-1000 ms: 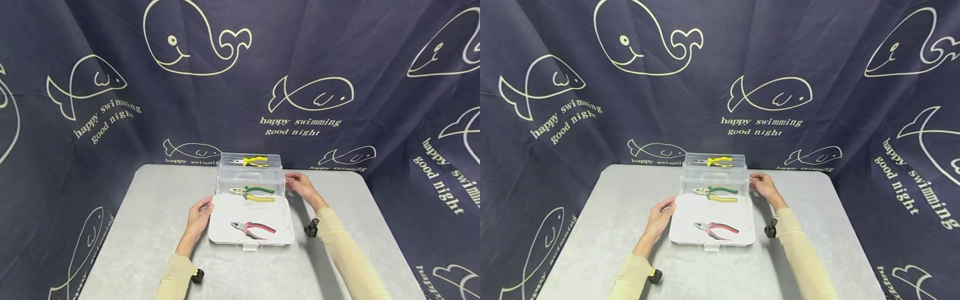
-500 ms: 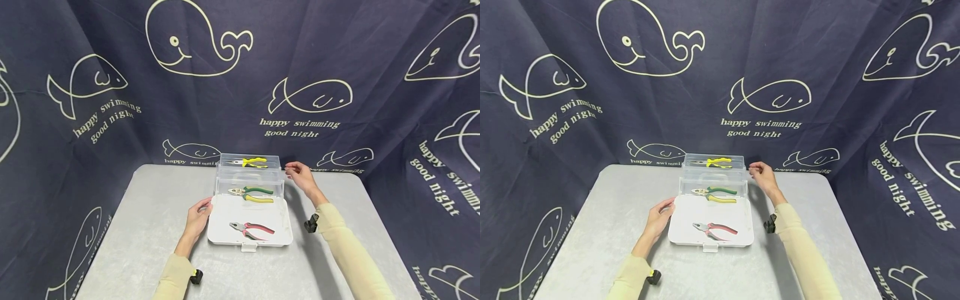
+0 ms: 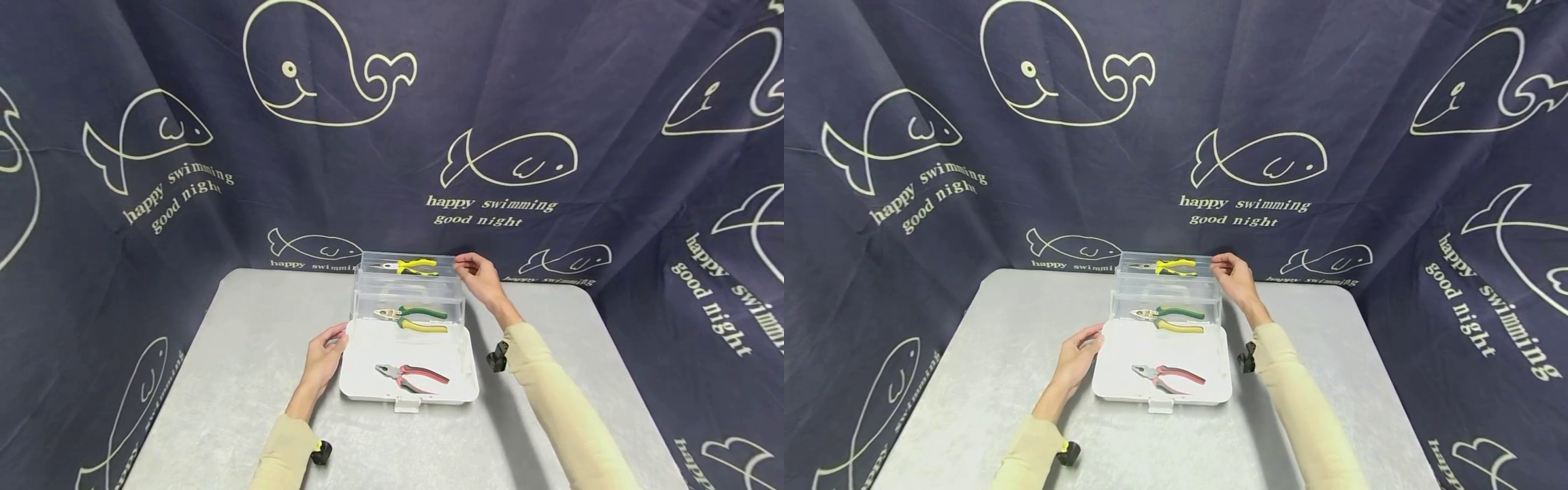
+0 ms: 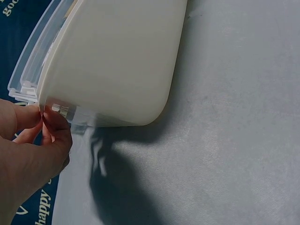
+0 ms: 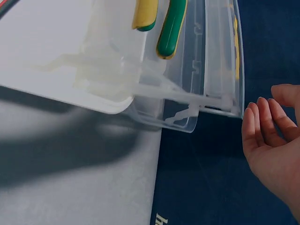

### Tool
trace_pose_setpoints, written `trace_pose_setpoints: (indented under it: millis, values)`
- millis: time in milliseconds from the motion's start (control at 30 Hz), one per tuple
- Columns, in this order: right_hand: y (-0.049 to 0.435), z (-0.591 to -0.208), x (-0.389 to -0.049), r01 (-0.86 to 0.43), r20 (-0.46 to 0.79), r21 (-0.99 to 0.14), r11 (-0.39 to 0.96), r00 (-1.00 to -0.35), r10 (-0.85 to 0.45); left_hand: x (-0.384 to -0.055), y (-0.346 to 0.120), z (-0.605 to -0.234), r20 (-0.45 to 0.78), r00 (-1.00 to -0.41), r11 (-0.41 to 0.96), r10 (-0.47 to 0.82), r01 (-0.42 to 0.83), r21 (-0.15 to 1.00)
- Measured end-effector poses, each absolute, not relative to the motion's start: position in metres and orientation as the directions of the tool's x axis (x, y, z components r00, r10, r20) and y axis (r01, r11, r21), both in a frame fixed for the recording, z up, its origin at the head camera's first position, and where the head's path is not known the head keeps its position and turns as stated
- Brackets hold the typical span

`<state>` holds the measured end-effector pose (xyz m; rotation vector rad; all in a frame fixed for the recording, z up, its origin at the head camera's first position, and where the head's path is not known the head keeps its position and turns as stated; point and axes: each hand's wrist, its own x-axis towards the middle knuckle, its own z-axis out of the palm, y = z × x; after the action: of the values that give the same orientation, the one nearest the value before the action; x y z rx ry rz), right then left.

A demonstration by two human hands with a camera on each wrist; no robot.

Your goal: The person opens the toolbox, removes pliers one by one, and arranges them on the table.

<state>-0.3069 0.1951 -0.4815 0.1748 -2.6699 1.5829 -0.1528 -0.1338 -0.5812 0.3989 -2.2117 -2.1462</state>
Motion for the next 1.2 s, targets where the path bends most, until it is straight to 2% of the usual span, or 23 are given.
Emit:
trace_pose_setpoints:
  millis: [833,1200]
  values:
    - [0.134,-0.476,-0.32,-0.184,0.032,-0.797,0.575,-0.964,-0.264,-0.154,-0.134,-0.584,-0.144,-0.968,-0.013,-0.207,-0.145,0.989]
    - [0.119,-0.481,-0.327,-0.276,0.008,-0.66,0.699,-0.932,-0.361,-0.153,-0.134,-0.583,-0.132,-0.971,-0.014,-0.202,-0.132,0.991]
